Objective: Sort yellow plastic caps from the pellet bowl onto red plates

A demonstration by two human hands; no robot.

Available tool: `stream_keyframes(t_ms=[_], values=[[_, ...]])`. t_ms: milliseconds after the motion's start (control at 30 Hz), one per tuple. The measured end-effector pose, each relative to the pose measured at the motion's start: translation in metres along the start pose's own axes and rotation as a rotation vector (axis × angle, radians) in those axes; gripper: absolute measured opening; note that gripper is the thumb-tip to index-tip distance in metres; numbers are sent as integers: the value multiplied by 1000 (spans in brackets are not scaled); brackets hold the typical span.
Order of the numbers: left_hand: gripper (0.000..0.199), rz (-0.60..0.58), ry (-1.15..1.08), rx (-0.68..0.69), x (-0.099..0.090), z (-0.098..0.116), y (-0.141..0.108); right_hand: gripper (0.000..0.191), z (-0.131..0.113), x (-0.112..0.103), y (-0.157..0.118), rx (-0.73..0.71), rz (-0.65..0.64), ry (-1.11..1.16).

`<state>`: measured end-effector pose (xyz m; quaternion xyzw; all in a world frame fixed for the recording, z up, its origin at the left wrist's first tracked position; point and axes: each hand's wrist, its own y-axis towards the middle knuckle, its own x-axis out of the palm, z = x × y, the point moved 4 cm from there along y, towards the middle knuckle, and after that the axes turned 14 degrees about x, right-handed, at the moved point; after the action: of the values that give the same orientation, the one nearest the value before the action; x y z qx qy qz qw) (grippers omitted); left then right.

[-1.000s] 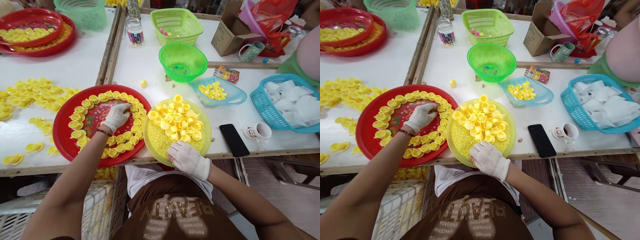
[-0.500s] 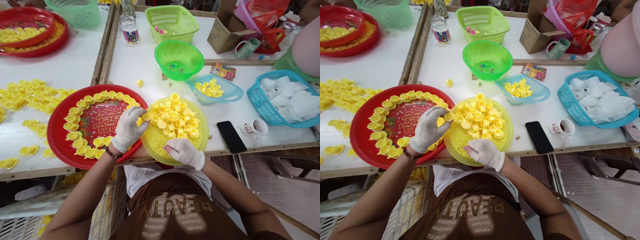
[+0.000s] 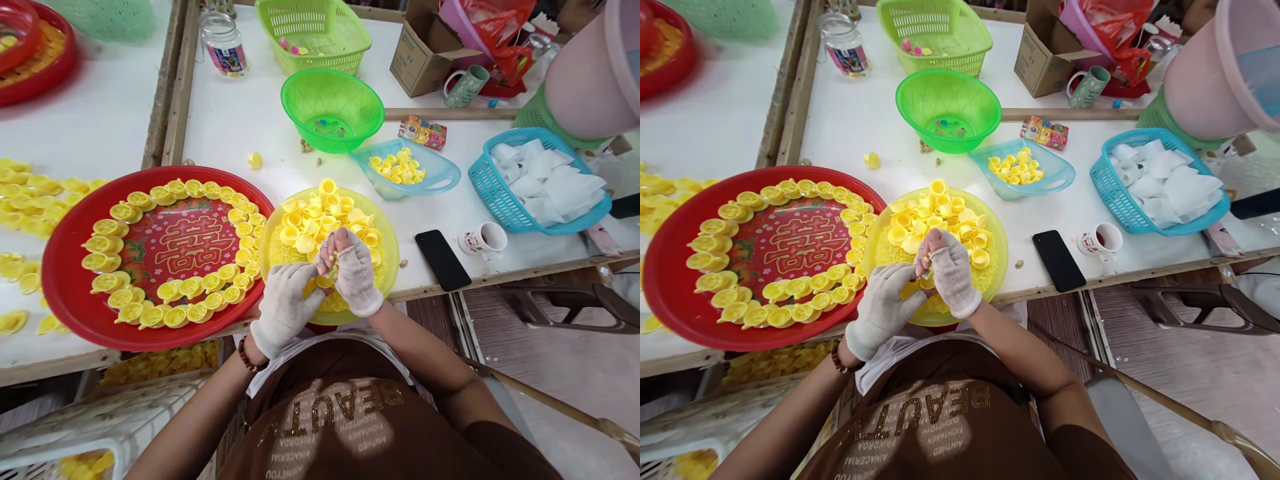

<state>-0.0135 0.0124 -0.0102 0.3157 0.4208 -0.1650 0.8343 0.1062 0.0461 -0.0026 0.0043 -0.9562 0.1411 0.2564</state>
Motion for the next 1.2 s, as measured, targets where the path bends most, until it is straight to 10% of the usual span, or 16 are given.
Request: stream_keyframes(t_ms=[300,600,1200], values=[[21,17,13,-22,-3,0,-6,51,-5,-7,-3,37,-18,-75],[17,160,41,-47,-9,-2,-6,25,-15,-22,-24,-65,-63,-1035],[18,164,4,-38,-16,-7,-9,15,-21,-32,-16,10,-256,-1038]])
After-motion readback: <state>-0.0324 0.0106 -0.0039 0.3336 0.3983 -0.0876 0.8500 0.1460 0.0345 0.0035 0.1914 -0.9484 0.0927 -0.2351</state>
